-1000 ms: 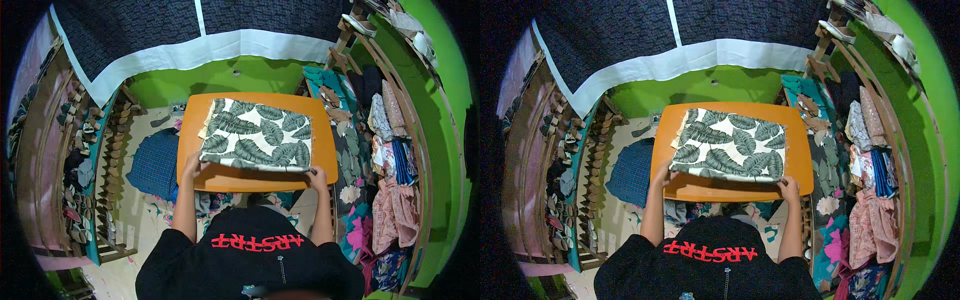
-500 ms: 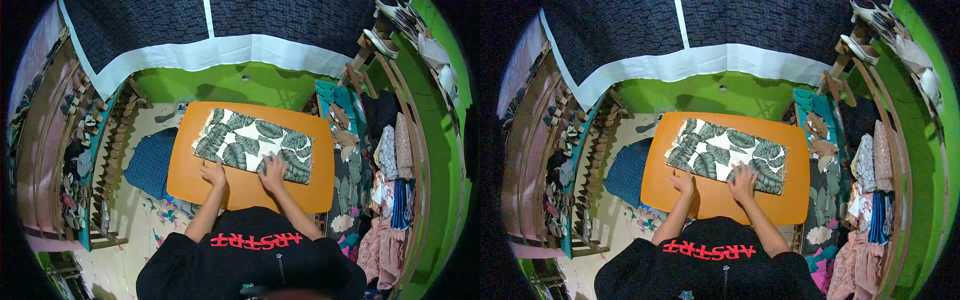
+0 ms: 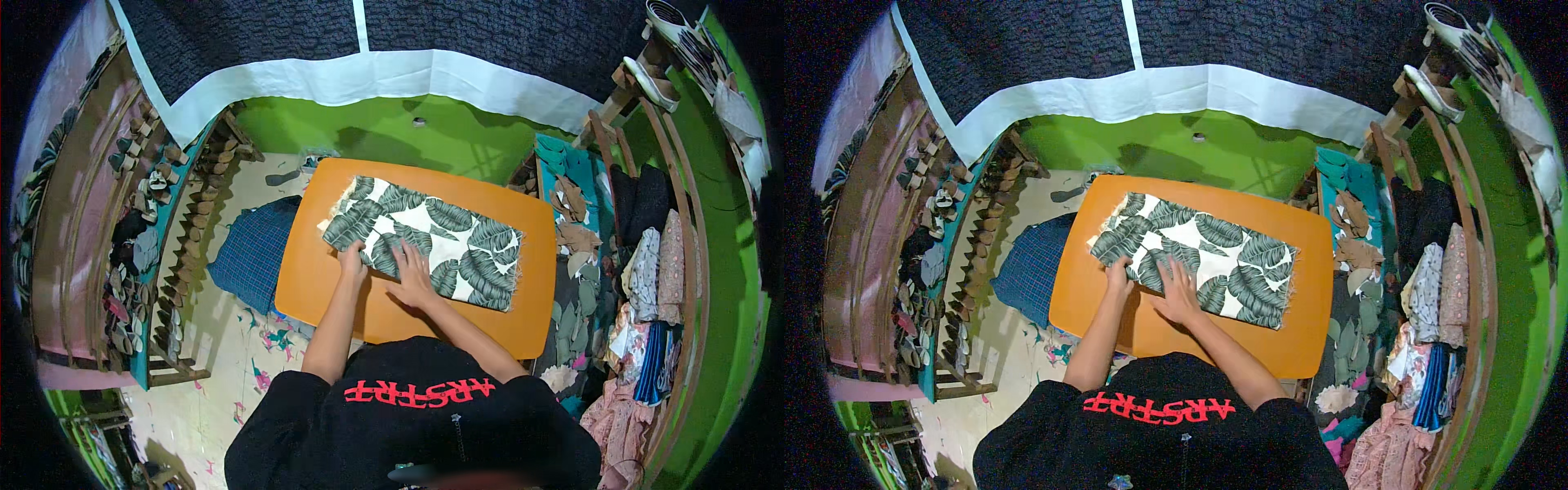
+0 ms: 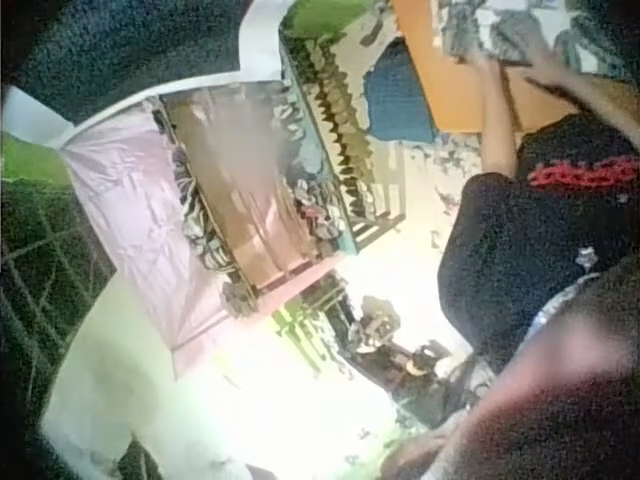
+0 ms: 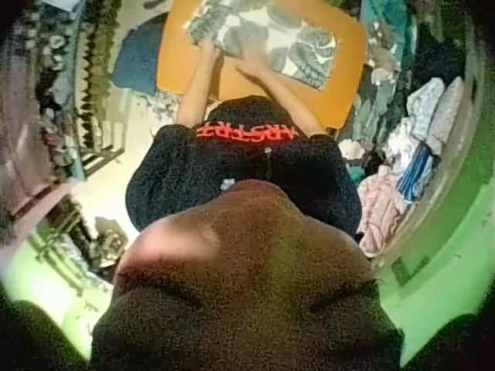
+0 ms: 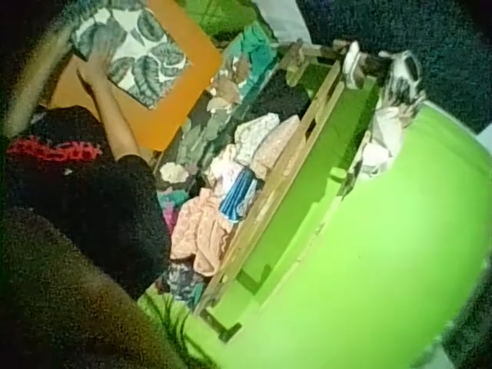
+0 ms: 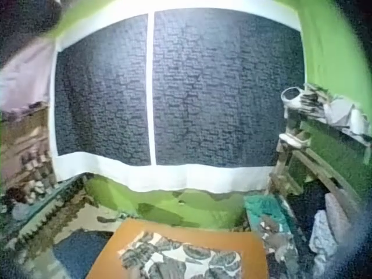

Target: Folding different pieces of fabric and placing them onto a storage shelf.

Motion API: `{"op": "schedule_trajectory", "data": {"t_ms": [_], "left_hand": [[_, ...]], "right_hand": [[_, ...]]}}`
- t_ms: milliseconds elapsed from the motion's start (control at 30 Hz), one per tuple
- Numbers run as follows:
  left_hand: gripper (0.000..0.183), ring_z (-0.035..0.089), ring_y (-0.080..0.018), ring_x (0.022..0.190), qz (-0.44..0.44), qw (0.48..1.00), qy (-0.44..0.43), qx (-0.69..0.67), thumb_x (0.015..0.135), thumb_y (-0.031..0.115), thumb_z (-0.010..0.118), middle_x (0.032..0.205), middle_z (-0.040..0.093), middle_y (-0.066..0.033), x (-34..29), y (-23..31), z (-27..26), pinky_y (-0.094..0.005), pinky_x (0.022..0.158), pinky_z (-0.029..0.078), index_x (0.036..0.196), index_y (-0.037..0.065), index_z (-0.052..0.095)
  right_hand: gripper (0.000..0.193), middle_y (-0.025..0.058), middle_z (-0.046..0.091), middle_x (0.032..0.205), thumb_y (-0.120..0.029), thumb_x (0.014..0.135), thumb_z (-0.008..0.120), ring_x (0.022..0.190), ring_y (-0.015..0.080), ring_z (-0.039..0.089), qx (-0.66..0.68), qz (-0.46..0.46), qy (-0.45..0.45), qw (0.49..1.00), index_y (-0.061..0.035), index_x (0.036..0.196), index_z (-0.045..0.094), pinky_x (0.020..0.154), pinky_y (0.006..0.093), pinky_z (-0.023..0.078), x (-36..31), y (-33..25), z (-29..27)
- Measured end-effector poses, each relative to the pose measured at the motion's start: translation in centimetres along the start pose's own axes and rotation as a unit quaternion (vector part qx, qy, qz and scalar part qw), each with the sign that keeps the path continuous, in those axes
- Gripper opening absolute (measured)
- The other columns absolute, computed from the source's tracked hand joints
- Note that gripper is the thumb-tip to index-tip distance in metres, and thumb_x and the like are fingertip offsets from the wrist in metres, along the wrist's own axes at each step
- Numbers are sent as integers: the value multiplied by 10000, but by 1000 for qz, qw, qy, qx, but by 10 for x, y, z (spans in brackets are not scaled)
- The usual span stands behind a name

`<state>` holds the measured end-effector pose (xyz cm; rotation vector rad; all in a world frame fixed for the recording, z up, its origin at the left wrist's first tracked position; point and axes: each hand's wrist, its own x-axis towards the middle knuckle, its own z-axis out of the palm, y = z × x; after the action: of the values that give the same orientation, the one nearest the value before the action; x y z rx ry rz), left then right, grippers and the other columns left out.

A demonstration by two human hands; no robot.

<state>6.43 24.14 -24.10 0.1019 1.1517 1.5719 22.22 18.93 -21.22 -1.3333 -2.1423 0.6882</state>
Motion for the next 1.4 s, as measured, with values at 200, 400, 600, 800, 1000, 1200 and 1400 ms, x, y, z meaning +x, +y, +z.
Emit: {"op": "schedule_trajectory", "data": {"t_ms": [200,400,600,800,1000,1200,1400], "left_hand": [[305,514,-152,836,178,929,-119,302,691,-50,501,941,533,-87,-62,14,36,-285,722,418,994,-37,474],[259,274,-351,1210,426,642,-402,495,572,-21,595,1324,282,-138,-84,-16,52,-515,945,232,813,0,502],[225,206,-324,1242,368,462,-457,665,552,25,611,1346,260,-44,-91,-51,33,-603,937,129,752,65,516],[381,183,-311,1252,342,419,-507,672,685,449,547,1305,339,-36,-95,-38,43,-606,937,63,814,91,525],[479,199,-300,1243,383,487,-354,700,768,369,478,1335,271,-69,-59,-49,40,-594,922,126,1212,206,406],[595,135,-324,1257,409,415,-323,746,749,429,479,1377,169,-81,-68,-61,43,-584,940,128,1291,284,279],[669,89,-365,1256,356,394,-309,789,720,462,513,1394,85,-99,-68,-66,45,-569,944,140,1306,296,237]], "right_hand": [[838,155,83,1377,-480,731,508,1263,318,110,138,101,-71,983,-110,1336,62,928,586,-44,11,21,23],[637,60,459,1135,-576,822,237,1030,197,443,750,286,124,583,-80,1194,382,886,308,357,-5,68,-14],[468,108,518,1030,-219,767,569,895,199,495,439,376,118,807,14,1137,403,780,292,386,-23,69,-64],[465,174,532,1015,-125,738,595,915,257,519,196,341,211,895,33,1122,387,782,310,397,-37,100,-30],[452,209,506,1049,-84,781,532,969,287,502,192,285,345,874,15,1180,344,809,332,382,-43,69,-20],[446,230,474,1092,-101,769,533,964,387,470,101,306,286,903,-5,1166,355,798,399,384,-42,59,-42],[481,189,337,1212,-119,718,567,1103,354,350,-179,266,182,930,2,1142,377,905,440,285,-23,25,-72]]}}
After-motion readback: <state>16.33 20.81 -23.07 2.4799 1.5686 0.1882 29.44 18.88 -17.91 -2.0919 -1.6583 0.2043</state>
